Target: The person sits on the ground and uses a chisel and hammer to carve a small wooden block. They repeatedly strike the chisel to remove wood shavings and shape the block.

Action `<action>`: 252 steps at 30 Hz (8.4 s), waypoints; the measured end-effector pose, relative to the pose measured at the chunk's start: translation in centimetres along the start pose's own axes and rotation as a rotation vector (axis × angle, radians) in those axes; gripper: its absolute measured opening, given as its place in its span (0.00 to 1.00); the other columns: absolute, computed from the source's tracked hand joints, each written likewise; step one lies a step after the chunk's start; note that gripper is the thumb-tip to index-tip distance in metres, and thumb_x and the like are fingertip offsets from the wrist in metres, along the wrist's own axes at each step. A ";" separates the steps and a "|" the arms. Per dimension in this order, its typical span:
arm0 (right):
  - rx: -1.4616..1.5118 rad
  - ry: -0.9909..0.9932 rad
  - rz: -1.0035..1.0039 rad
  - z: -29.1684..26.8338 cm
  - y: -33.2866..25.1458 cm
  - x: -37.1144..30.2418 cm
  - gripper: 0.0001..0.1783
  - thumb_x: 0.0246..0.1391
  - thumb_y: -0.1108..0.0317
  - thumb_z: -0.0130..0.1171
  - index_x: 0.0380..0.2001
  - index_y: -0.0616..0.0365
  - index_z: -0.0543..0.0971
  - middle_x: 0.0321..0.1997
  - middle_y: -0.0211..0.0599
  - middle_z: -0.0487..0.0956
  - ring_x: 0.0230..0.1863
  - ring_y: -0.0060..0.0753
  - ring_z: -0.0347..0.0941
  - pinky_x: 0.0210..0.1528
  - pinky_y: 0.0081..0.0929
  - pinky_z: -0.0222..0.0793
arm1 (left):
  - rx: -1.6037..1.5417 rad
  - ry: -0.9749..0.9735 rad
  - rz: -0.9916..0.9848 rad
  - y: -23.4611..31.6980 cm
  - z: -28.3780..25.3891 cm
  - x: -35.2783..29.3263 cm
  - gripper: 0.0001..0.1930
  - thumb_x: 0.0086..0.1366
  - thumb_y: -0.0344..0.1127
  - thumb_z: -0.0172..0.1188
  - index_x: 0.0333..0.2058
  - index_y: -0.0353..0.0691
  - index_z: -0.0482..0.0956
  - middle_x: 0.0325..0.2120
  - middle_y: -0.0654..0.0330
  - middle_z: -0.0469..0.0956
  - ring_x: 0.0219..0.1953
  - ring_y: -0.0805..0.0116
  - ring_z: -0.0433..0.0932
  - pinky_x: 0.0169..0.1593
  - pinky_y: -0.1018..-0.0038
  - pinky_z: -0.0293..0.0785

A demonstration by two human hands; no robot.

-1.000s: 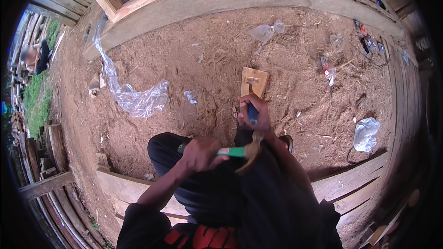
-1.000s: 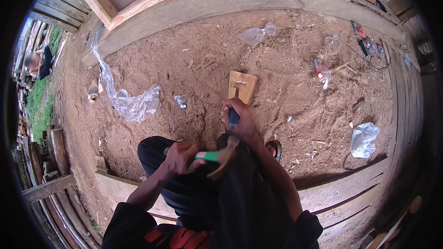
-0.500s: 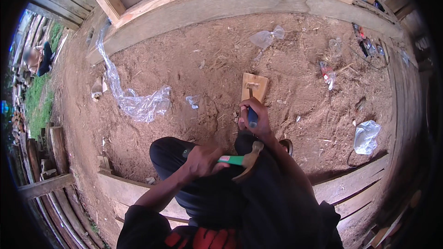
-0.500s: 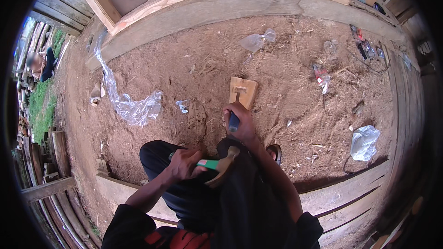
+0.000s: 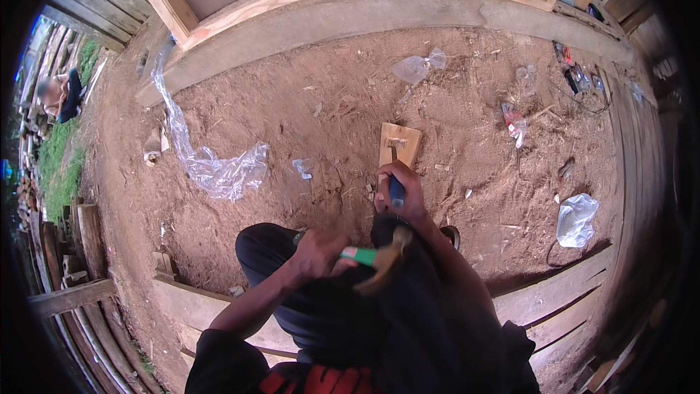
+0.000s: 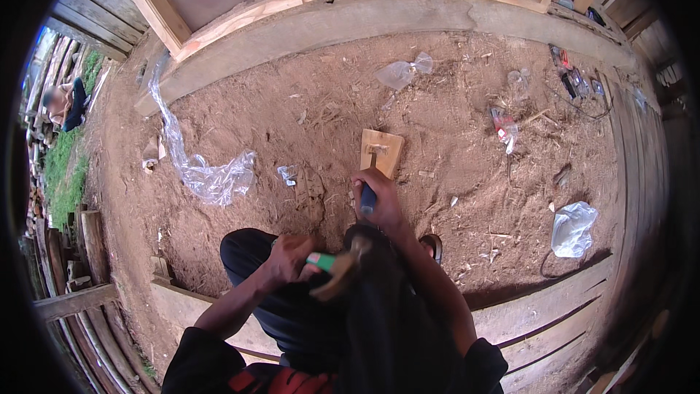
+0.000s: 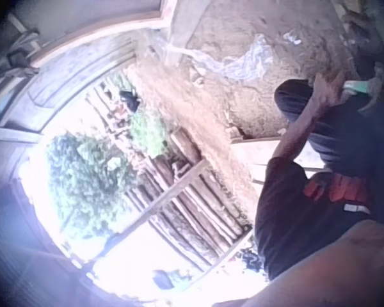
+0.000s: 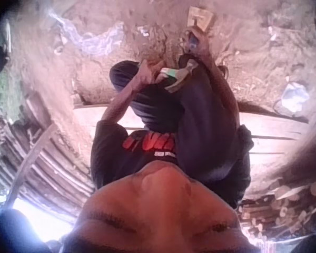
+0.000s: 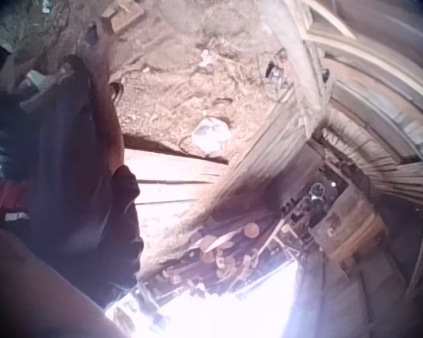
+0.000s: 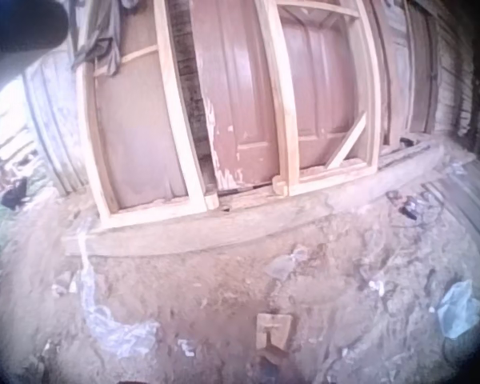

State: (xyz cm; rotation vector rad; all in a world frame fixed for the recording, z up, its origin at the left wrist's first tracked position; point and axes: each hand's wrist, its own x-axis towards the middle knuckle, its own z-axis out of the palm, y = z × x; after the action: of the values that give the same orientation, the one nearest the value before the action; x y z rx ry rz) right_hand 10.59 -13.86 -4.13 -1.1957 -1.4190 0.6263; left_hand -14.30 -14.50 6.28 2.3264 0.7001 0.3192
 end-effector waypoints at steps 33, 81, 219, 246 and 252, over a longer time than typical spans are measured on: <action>-0.064 -0.026 -0.022 -0.6 -1.3 1.4 0.12 0.45 0.70 0.61 0.35 0.64 0.77 0.28 0.44 0.75 0.29 0.42 0.75 0.34 0.33 0.71 | 0.138 -0.021 -0.158 -0.7 0.7 0.6 0.22 0.68 0.58 0.55 0.36 0.42 0.75 0.22 0.53 0.74 0.25 0.49 0.79 0.27 0.57 0.74; 0.042 0.014 0.132 0.8 -2.5 -1.4 0.08 0.50 0.82 0.61 0.34 0.61 0.78 0.35 0.41 0.75 0.38 0.43 0.73 0.43 0.34 0.71 | -0.129 0.127 -0.582 -3.2 0.0 1.3 0.24 0.73 0.53 0.48 0.32 0.34 0.75 0.20 0.39 0.73 0.27 0.37 0.76 0.32 0.51 0.67; -0.007 0.073 0.049 0.2 -2.3 -1.0 0.11 0.45 0.81 0.63 0.23 0.60 0.68 0.24 0.40 0.69 0.26 0.45 0.69 0.30 0.35 0.67 | -0.131 0.056 -0.085 -1.1 2.1 -2.8 0.23 0.66 0.55 0.59 0.30 0.37 0.72 0.19 0.48 0.71 0.22 0.43 0.74 0.26 0.56 0.68; 0.017 -0.008 0.105 -0.3 -0.1 -1.1 0.11 0.47 0.76 0.64 0.24 0.60 0.70 0.23 0.41 0.68 0.25 0.45 0.68 0.29 0.37 0.65 | 0.071 -0.009 -0.108 0.6 1.2 -0.6 0.20 0.67 0.55 0.58 0.34 0.41 0.75 0.20 0.56 0.71 0.22 0.53 0.76 0.24 0.60 0.71; -0.062 -0.007 0.016 -0.7 -1.1 -0.3 0.11 0.46 0.76 0.64 0.23 0.60 0.69 0.23 0.41 0.68 0.25 0.45 0.68 0.28 0.37 0.65 | 0.019 0.019 0.028 0.7 0.7 -0.8 0.21 0.66 0.56 0.59 0.31 0.40 0.72 0.23 0.54 0.72 0.25 0.50 0.78 0.29 0.59 0.73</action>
State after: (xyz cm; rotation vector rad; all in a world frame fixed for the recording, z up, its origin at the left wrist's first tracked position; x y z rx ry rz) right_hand 10.84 -14.64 -3.13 -1.2558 -1.4452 0.6019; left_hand -14.44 -15.79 6.26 2.3553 0.6836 0.3495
